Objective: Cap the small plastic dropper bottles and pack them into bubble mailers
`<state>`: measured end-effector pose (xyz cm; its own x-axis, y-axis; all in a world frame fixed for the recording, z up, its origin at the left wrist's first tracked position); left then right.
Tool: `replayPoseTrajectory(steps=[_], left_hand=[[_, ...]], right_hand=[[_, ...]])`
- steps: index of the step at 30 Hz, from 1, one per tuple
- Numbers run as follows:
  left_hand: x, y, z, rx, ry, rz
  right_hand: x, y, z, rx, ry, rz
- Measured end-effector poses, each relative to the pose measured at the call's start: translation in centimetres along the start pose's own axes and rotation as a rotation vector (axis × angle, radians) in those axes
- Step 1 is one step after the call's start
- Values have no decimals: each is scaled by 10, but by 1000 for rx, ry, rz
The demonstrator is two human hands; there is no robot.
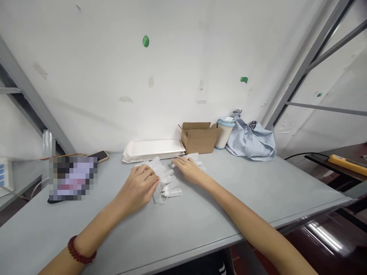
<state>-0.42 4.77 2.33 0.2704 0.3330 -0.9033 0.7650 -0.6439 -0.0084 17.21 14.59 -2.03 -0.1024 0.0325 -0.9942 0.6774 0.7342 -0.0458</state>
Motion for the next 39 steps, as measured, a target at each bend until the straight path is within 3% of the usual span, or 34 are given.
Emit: replayPoseTrajectory(steps=[5, 9, 14, 17, 23, 30, 39], left_hand=[[-1, 3, 0, -5, -43, 12], [0, 2, -1, -37, -17, 34], [-5, -2, 0, -147, 42, 119], [-7, -5, 0, -269, 70, 273], [-11, -2, -1, -396, 25, 587], [-12, 8, -5, -376, -93, 673], [-9, 12, -5, -396, -131, 725]], right_hand=[[3, -8, -3, -62, 27, 204], [0, -7, -3, -61, 38, 213], [-26, -18, 13, -114, 334, 29], [-40, -34, 27, -197, 415, -88], [-47, -56, 37, -266, 442, -93], [-49, -60, 40, -271, 501, -57], [-53, -62, 44, -279, 541, -108]])
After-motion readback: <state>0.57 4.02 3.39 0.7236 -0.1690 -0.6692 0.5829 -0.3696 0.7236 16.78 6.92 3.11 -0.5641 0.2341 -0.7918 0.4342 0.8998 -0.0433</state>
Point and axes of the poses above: each hand's wrist, its own z-axis away from the middle knuckle, its own x-axis out of the palm, y = z × x, the point moved 4 cm from there along -z, towards the middle knuckle, and after that the axes turned 9 degrees about -y, right-handed, at the moved point
